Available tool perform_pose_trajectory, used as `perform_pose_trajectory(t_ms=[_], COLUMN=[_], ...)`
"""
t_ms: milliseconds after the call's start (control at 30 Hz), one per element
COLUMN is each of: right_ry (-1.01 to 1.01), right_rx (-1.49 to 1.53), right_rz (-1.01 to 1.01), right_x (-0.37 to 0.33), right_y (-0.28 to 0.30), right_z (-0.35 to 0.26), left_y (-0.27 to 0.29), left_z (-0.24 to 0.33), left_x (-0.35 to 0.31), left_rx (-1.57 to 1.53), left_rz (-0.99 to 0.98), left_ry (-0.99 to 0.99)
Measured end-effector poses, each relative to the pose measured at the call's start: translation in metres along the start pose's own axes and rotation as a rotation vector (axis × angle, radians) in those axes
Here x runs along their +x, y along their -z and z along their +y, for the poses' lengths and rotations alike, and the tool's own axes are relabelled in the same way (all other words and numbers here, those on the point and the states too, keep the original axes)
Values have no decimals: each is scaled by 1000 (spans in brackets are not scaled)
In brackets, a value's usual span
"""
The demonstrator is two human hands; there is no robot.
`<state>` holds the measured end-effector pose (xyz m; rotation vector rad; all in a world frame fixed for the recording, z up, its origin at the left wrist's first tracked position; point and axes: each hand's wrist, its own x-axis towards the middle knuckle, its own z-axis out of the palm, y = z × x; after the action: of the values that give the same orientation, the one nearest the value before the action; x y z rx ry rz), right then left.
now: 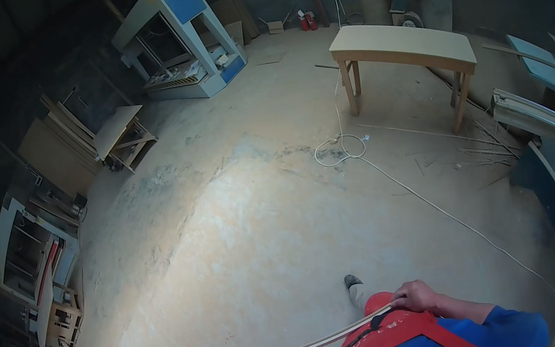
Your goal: Apply glue to the edge of a wooden plank.
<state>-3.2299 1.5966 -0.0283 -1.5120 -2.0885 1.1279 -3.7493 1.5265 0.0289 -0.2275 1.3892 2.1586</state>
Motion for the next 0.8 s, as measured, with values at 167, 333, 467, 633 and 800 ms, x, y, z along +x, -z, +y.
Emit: perform_pose_trajectory(t_ms=[167,333,467,633,800], right_ry=[108,188,23,-281,-430], right_rx=[22,30,27,32,176], right_rz=[-126,-236,-206,-79,9], right_x=[221,411,546,735,894], right_y=[39,60,55,22,42], right_z=[-48,-80,-91,-110,-186], left_y=[-122,-215,-290,-420,-597], left_z=[24,30,-7,-45,-48], left_x=[107,215,320,463,634], left_rx=[-64,-84,-126,-166,-268], left_rz=[23,120,248,282,42], left_ry=[-38,-28,-56,30,63])
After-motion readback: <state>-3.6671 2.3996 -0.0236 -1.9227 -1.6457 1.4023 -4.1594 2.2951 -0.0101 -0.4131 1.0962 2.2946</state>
